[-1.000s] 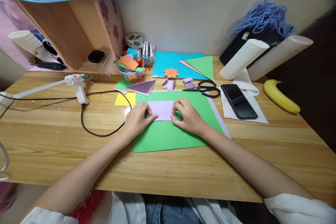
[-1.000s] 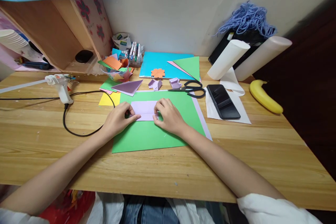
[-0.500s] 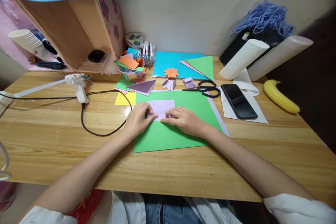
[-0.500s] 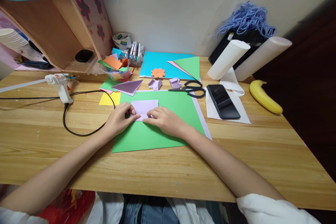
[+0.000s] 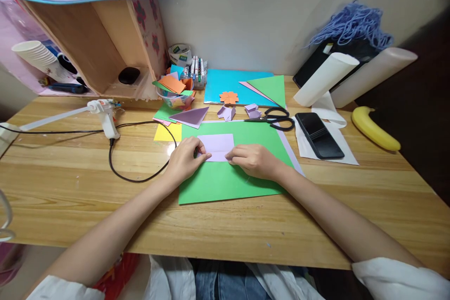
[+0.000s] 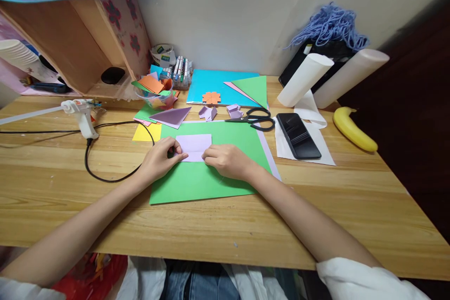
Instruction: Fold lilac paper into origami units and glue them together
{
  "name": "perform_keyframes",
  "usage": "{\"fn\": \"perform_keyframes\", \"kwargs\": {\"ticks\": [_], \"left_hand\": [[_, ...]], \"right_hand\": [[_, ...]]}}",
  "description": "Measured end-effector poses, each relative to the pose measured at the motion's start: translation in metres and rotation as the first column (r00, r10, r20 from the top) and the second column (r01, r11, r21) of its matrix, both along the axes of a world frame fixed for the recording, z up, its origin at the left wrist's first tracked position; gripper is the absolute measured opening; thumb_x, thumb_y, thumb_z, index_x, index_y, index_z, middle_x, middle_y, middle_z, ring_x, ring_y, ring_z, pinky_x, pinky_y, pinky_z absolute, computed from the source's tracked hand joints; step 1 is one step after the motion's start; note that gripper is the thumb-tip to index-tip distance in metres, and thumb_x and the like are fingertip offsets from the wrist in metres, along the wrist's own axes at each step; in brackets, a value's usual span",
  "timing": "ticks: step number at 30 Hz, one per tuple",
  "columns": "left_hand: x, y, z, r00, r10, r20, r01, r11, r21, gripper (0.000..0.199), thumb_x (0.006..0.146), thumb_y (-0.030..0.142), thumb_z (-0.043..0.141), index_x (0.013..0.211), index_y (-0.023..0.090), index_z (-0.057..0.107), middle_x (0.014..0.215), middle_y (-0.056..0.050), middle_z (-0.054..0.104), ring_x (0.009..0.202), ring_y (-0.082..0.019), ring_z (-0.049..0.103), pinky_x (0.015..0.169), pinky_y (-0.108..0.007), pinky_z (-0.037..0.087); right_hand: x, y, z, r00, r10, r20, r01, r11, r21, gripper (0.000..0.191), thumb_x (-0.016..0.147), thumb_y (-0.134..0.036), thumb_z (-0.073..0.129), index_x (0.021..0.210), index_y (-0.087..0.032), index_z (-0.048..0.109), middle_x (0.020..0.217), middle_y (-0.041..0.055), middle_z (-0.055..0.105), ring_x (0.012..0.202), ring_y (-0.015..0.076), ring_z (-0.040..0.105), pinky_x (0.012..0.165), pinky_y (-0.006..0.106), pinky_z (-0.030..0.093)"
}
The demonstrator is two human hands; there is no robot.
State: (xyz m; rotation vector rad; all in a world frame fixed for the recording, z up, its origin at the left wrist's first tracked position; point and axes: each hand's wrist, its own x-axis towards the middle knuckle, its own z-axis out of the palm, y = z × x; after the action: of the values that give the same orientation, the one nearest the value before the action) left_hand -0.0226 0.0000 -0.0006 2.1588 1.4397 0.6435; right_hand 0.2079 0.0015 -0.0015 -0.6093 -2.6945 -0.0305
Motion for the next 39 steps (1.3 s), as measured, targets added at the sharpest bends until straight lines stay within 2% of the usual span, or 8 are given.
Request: {"fn": "perform_keyframes", "kwargs": {"ticks": [10,17,21,25,33,36,39], "left_hand": [[0.000,0.000,0.002,1.000,0.003,-0.002,-0.003,1.000,0.001,0.020,0.074,0.035,0.062,0.068,0.020,0.049,0.074,0.001,0.056,0.072,-0.016,0.049,0.062,-0.028,0.036],[0.010,-0.008,0.005,0.991,0.086,-0.106,-0.077,0.994,0.079,0.032,0.069,0.048,0.063,0.069,0.020,0.048,0.072,-0.001,0.053,0.071,-0.019,0.048,0.060,-0.029,0.035],[0.012,-0.009,0.006,0.986,0.100,-0.135,-0.088,0.992,0.094,0.034,0.067,0.049,0.064,0.071,0.020,0.048,0.073,-0.002,0.053,0.073,-0.020,0.048,0.061,-0.030,0.035],[0.009,-0.005,0.006,0.991,0.048,-0.124,-0.045,0.998,0.032,0.031,0.067,0.046,0.067,0.072,0.020,0.050,0.075,-0.001,0.055,0.073,-0.020,0.048,0.062,-0.031,0.036],[-0.004,0.008,0.002,0.998,-0.069,-0.013,0.067,0.992,-0.103,0.018,0.067,0.028,0.069,0.076,0.021,0.056,0.081,-0.001,0.057,0.076,-0.018,0.051,0.068,-0.030,0.040],[-0.010,0.012,0.000,0.992,-0.128,0.019,0.129,0.983,-0.128,0.015,0.069,0.025,0.066,0.081,0.022,0.058,0.083,-0.001,0.057,0.080,-0.018,0.052,0.071,-0.031,0.041],[-0.016,0.014,0.002,0.976,-0.209,0.055,0.215,0.965,-0.152,0.014,0.073,0.020,0.061,0.087,0.022,0.060,0.085,-0.002,0.057,0.083,-0.017,0.052,0.074,-0.031,0.041]], "right_hand": [[0.008,0.001,0.002,0.999,0.003,0.050,-0.002,1.000,-0.031,0.018,0.076,-0.007,0.042,0.068,-0.017,0.055,0.072,0.0047,0.061,0.066,0.0149,0.050,0.053,0.026,0.032],[0.006,-0.001,0.001,1.000,-0.027,0.012,0.027,0.999,-0.021,0.019,0.075,-0.007,0.041,0.067,-0.017,0.055,0.070,0.0048,0.060,0.063,0.0143,0.049,0.053,0.026,0.031],[0.005,-0.002,0.000,0.999,-0.032,0.002,0.032,0.999,-0.011,0.017,0.075,-0.007,0.042,0.067,-0.017,0.054,0.069,0.0047,0.059,0.062,0.0145,0.048,0.053,0.026,0.031],[0.005,-0.002,-0.001,0.998,-0.060,0.004,0.060,0.998,-0.026,0.017,0.074,-0.008,0.043,0.067,-0.017,0.055,0.069,0.0048,0.059,0.062,0.0148,0.048,0.054,0.026,0.031],[0.005,-0.003,0.001,0.997,-0.074,-0.004,0.074,0.997,-0.027,0.016,0.073,-0.009,0.044,0.066,-0.017,0.056,0.066,0.0046,0.058,0.060,0.0152,0.048,0.053,0.027,0.032],[0.004,-0.004,0.001,0.995,-0.087,-0.050,0.083,0.994,-0.068,0.016,0.073,-0.008,0.044,0.067,-0.017,0.056,0.066,0.0041,0.058,0.062,0.0152,0.050,0.055,0.026,0.034],[0.000,-0.005,0.000,0.982,-0.153,-0.113,0.137,0.981,-0.139,0.013,0.076,-0.011,0.046,0.078,-0.017,0.057,0.073,0.0042,0.061,0.069,0.0156,0.053,0.060,0.026,0.039]]}}
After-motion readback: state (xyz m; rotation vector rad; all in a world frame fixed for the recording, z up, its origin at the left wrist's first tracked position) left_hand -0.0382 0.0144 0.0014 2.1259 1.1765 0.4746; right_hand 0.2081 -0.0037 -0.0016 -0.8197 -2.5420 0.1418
